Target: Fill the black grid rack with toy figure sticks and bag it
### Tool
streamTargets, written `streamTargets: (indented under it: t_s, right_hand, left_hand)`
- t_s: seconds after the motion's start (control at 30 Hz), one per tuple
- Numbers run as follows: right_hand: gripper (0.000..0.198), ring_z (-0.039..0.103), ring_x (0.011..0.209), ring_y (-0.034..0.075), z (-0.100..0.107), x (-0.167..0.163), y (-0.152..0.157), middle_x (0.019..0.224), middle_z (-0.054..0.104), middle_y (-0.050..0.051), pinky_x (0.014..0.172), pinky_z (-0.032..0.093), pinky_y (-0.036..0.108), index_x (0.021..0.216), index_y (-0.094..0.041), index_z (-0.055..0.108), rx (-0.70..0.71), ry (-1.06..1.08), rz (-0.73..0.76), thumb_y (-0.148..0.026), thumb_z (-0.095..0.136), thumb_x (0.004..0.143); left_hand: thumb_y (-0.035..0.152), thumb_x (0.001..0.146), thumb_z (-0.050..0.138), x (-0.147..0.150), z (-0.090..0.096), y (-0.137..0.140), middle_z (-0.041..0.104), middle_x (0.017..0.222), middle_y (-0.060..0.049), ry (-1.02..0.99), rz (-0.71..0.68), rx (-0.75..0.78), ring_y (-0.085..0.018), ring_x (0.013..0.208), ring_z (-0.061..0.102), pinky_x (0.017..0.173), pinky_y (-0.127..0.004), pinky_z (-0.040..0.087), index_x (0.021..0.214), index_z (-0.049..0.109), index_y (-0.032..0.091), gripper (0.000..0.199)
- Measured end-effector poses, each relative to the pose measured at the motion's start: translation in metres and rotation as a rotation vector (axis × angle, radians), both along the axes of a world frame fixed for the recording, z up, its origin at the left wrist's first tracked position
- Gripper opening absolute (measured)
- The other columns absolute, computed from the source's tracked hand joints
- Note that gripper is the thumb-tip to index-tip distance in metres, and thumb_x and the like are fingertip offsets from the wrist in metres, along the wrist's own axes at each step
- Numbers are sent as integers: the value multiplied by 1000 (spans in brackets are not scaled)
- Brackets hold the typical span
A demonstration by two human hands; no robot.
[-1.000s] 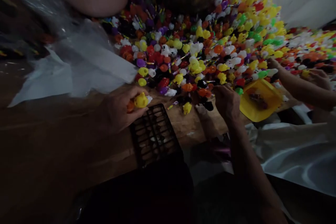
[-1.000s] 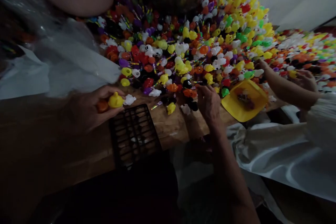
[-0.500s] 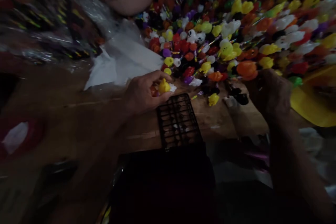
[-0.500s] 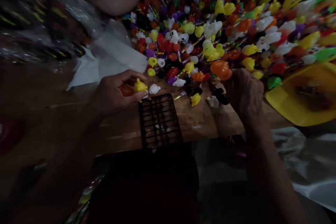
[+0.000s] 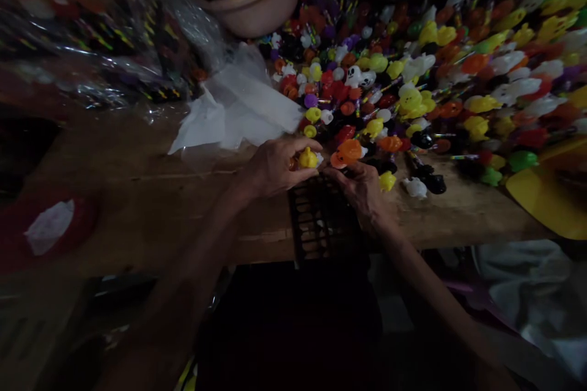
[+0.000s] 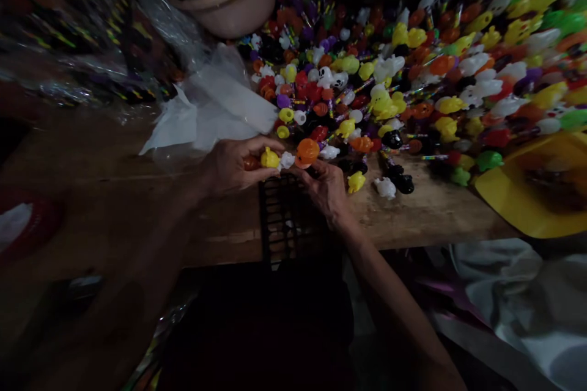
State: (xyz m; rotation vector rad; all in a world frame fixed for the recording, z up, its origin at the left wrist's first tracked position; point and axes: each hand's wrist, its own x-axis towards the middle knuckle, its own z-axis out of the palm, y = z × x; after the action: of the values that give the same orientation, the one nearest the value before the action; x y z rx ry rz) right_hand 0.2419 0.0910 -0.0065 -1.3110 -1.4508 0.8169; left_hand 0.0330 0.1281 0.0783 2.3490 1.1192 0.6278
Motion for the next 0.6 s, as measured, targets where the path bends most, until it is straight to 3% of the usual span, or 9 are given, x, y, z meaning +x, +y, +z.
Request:
streamTargets:
  t_s: [0.2,0.4,0.6]
  right_hand:
    - [29,69,78,21,-15,-2,4,85,75,3,71,54,31,88,-20,75,35,-150,-97,-48,69,83]
    - [29,71,80,22,-17,-7,0,90,76,3,76,57,35,89,-22,75,65,-71,-98,-50,68,85]
    - [31,69,75,21,-15,-11,2,85,75,5,73,56,34,90,-22,74,107,-306,-133,-51,63,90]
  left_hand:
    - [27,82,74,1,1,1,76,111,-4,-24,-26,-12,-18,93,72,88,-28,55,120,67,20,39]
    - [27,84,73,-1,2,1,75,113,-4,-6,-18,-25,-18,94,72,88,-28,55,123,66,21,41]
    - [24,84,73,0,3,3,74,116,-6,5,9,-69,-20,97,72,89,-29,55,128,65,19,45]
